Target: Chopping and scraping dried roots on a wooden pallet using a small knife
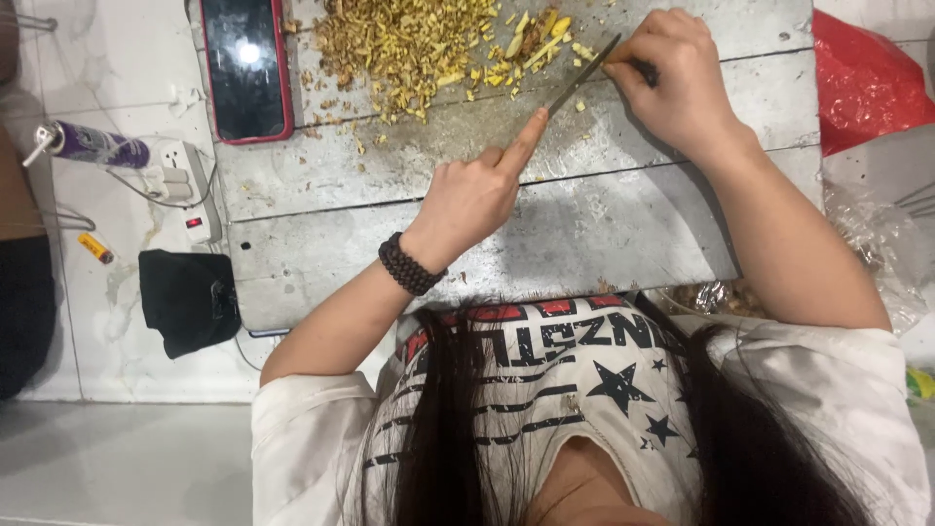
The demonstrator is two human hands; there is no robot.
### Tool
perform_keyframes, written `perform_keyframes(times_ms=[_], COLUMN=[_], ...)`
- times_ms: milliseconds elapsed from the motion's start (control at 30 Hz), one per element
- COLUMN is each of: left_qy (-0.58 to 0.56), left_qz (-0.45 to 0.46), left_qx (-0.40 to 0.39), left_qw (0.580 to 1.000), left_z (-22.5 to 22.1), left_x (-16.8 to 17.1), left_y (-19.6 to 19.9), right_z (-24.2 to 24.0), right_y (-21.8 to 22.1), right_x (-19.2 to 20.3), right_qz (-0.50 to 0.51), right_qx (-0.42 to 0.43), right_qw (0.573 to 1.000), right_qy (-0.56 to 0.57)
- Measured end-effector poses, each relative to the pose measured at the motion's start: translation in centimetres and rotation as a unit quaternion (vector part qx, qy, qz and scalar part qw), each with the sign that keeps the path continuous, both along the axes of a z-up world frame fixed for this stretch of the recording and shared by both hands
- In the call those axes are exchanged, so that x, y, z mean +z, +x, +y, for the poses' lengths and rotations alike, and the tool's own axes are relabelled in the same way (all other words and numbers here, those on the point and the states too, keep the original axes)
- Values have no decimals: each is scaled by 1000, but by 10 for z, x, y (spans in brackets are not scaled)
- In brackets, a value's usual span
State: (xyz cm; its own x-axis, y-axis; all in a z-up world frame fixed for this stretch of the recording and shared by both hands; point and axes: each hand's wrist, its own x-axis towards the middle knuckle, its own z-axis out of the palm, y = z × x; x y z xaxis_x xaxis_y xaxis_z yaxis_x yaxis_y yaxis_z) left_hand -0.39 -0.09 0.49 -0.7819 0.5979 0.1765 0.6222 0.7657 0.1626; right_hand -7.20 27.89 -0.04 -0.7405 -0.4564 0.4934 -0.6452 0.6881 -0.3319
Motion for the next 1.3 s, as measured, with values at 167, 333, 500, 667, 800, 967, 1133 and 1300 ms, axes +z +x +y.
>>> perform_keyframes(times_ms=[167,333,500,667,800,967,1133,1300], left_qy=[-21,5,10,-24,39,86,33,53], left_qz=[29,-19,-39,40,33,-68,-18,-1], left_qx=[2,-6,-4,-8,-4,44,59,87], left_qw=[999,1000,999,999,999,993,998,995], left_z=[8,5,5,9,5,-13,-13,-18], left_x=[-9,-7,8,-9,-6,2,-3,3], left_y=[5,2,2,5,5,1,3,0], right_z=[-3,-3,-4,-6,-5,-5,-11,-13], right_y=[5,2,4,4,3,1,4,-3], right_x=[3,-3,-3,-1,-3,3,14,-1], right_qz=[-2,0,-2,-9,-19,-24,-1,36], right_qx=[-8,-30,-32,-37,-47,-12,21,16], right_qw=[1000,999,999,999,999,999,999,999], right_qy=[7,26,15,11,2,-19,-33,1])
